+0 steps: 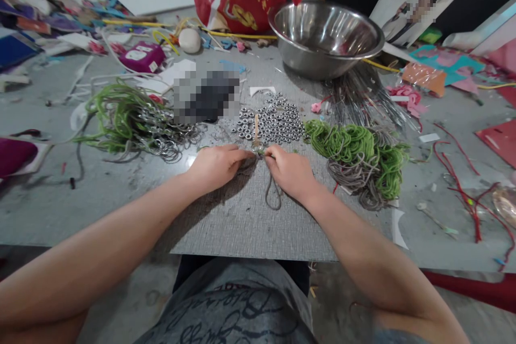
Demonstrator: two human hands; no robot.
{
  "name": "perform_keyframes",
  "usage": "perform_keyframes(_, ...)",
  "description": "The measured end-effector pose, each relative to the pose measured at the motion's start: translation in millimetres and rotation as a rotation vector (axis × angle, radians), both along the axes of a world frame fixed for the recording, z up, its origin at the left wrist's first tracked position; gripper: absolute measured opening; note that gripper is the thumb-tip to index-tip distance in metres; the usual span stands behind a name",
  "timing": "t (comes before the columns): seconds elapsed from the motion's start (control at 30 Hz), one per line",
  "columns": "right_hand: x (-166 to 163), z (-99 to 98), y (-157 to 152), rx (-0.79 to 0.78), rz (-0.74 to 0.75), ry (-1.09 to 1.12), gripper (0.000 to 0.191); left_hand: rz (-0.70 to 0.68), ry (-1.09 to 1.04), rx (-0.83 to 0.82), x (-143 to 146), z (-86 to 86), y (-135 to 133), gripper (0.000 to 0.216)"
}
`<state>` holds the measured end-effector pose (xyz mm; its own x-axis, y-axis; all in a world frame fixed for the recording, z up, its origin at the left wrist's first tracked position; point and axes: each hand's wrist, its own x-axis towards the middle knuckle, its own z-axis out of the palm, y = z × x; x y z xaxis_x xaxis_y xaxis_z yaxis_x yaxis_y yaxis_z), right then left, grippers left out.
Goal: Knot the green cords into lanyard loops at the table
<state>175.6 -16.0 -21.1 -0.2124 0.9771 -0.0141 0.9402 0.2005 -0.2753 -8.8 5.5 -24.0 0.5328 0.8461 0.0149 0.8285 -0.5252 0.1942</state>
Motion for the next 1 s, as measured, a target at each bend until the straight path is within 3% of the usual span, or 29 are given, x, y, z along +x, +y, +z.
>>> perform_keyframes(0.43, 2, 2.7, -2, 0.021, 0.012, -0.214, 0.028, -0.015, 0.050, 0.082, -5, -1.4, -1, 0.039)
perform_keyframes(0.67, 2, 5.6, -3, 0.004, 0.021, -0.238, 0.029, 0.011, 0.115, 0.033, -4, 0.2, -3, 0.041)
perform_keyframes(0.77, 5, 1.7, -2, 0.078, 0.064, -0.167, 0.028, 0.013, 0.100, 0.036, -6, 1.4, -3, 0.041)
perform_keyframes(0.9, 12, -4.4, 2, 0.296, 0.177, -0.024, 0.021, 0.006, 0.002, 0.085, -11, 4.8, -1, 0.035)
perform_keyframes(1.0, 17, -6.3, 6, 0.386, 0.138, 0.086, 0.020, -0.011, -0.099, 0.148, -15, 6.3, 3, 0.032)
